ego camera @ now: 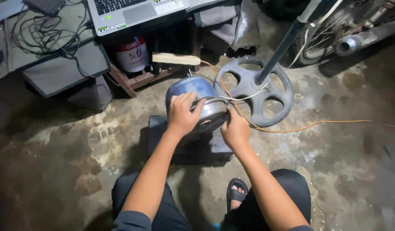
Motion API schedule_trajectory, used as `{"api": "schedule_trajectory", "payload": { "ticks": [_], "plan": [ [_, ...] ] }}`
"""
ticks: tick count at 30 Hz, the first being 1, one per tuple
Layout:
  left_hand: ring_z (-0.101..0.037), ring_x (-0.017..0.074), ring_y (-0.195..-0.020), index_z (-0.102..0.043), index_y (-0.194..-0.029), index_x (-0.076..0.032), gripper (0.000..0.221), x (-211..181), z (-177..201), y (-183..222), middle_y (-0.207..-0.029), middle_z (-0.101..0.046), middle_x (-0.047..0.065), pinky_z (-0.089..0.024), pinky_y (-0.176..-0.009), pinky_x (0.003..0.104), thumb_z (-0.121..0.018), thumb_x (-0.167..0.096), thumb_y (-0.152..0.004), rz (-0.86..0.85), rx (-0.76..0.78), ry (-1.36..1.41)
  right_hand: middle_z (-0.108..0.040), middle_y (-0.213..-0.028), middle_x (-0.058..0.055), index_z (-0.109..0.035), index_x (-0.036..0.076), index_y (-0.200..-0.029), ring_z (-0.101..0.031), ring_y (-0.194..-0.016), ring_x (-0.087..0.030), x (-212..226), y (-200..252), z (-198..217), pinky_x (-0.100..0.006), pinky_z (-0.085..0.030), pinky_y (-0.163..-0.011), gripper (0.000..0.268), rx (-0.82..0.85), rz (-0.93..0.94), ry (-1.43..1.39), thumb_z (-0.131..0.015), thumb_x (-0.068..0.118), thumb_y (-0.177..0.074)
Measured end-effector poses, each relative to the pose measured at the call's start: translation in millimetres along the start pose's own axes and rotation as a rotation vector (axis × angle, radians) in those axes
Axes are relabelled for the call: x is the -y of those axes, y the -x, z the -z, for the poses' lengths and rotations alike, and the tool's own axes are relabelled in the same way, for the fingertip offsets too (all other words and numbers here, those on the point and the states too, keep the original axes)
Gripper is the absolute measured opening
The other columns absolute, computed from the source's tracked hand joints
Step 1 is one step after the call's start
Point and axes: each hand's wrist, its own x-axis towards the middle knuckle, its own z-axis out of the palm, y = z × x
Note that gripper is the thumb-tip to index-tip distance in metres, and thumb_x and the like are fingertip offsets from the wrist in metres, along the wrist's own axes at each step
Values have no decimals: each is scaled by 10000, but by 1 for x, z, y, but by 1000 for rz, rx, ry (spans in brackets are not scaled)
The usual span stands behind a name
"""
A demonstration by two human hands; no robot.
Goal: The person scrubs the surface of a round metal part using a small abrasive tool. They rotate the part to clean different areas while sitting on the floor.
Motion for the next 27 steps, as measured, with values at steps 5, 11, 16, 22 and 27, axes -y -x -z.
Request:
{"api": "schedule_trajectory", "payload": {
  "ticks": [5,11,16,22,27],
  "plan": [
    [-655,275,-675,-533,-739,-177,384,-1,3,1,-628,-555,12,-463,-693,353,-683,-426,-990,10,16,6,-756,-1034,-206,-684,173,-1289,-704,-1004,-439,13,3,21,-539,-559,-890,467,49,1,-52,-552,81,-850],
    [-666,277,-692,-557,-760,-177,354,-3,1,1,-640,-574,9,-470,-701,362,-700,-414,-980,9,21,6,-756,-1017,-216,-695,138,-1268,-714,-991,-432,-1,-5,9,-538,-562,-891,426,42,-15,-11,-550,80,-872],
    [-647,294,-672,-517,-726,-167,403,-1,2,6,-621,-541,24,-465,-690,370,-691,-421,-986,10,7,-4,-736,-1033,-264,-657,128,-1298,-693,-949,-487,11,8,12,-584,-552,-842,468,-25,95,-28,-536,58,-851],
    [-660,284,-670,-561,-743,-178,373,2,1,-2,-628,-570,15,-474,-694,368,-684,-427,-991,18,3,13,-740,-932,-242,-633,123,-1307,-729,-907,-450,13,1,12,-561,-587,-787,496,80,15,161,-561,106,-817],
    [-658,299,-691,-525,-739,-168,401,6,-1,0,-634,-554,33,-474,-693,376,-686,-430,-995,13,0,-8,-750,-960,-232,-638,100,-1307,-735,-894,-433,-4,-3,-2,-529,-594,-778,481,43,42,93,-547,69,-836]
  ]
}}
